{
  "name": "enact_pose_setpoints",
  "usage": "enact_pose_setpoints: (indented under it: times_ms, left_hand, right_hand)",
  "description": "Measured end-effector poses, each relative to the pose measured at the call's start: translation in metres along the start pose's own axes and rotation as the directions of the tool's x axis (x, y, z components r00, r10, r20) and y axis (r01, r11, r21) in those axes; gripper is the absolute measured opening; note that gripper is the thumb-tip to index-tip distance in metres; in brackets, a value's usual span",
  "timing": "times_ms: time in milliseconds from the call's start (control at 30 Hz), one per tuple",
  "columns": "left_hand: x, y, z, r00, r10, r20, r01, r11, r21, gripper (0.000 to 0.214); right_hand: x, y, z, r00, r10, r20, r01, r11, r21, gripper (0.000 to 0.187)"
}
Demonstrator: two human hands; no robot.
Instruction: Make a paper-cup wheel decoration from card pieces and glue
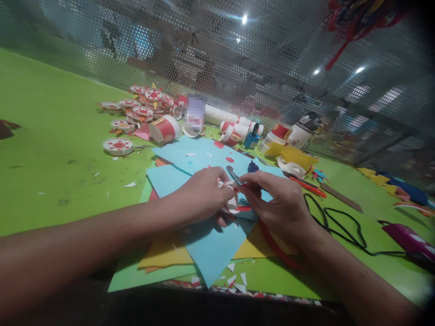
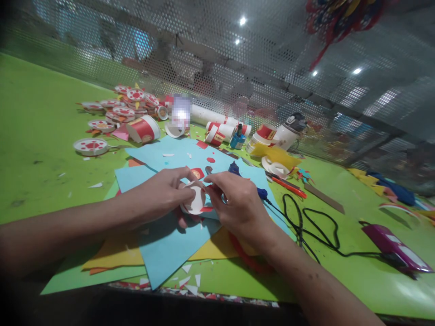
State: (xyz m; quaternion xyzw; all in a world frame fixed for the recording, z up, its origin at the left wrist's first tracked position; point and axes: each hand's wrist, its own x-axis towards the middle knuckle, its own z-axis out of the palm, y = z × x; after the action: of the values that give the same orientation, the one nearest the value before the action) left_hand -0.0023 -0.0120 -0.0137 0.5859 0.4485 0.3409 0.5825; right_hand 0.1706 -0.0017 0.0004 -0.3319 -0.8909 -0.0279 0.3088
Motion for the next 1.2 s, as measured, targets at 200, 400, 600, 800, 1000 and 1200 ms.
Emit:
enact_pose_setpoints:
  times_ms: [200,400,600,800,1000,1200]
  left_hand:
    - [-0.001,0.001,0.001,1.000,-0.029,0.008,0.028,0.999,0.019,0.017]
    - [0.000,0.000,0.001,1.000,-0.019,-0.002,0.019,1.000,0.024,0.021]
    - [0.002,-0.002,0.001,1.000,0.003,-0.016,-0.002,0.998,0.063,0.022]
    - [0.001,-0.003,0.001,0.996,0.053,-0.066,-0.045,0.992,0.117,0.020]
    - [-0.002,-0.003,0.001,0.988,0.126,-0.091,-0.104,0.971,0.215,0.019]
    - [-0.004,-0.004,0.002,0.983,0.156,-0.091,-0.129,0.958,0.257,0.018]
  right_hand:
    - [0.002,0.001,-0.003,0.997,-0.004,0.081,0.005,1.000,-0.011,0.010]
    - [0.006,-0.002,-0.005,0.988,0.076,0.134,-0.081,0.996,0.033,0.013]
    - [0.010,-0.006,-0.009,0.953,0.228,0.202,-0.257,0.957,0.132,0.010]
    - [0.016,-0.011,-0.014,0.885,0.348,0.309,-0.397,0.911,0.112,0.004]
    - [0.015,-0.013,-0.013,0.854,0.392,0.342,-0.433,0.900,0.048,0.007]
    - [0.013,-0.014,-0.010,0.871,0.374,0.318,-0.402,0.915,0.027,0.011]
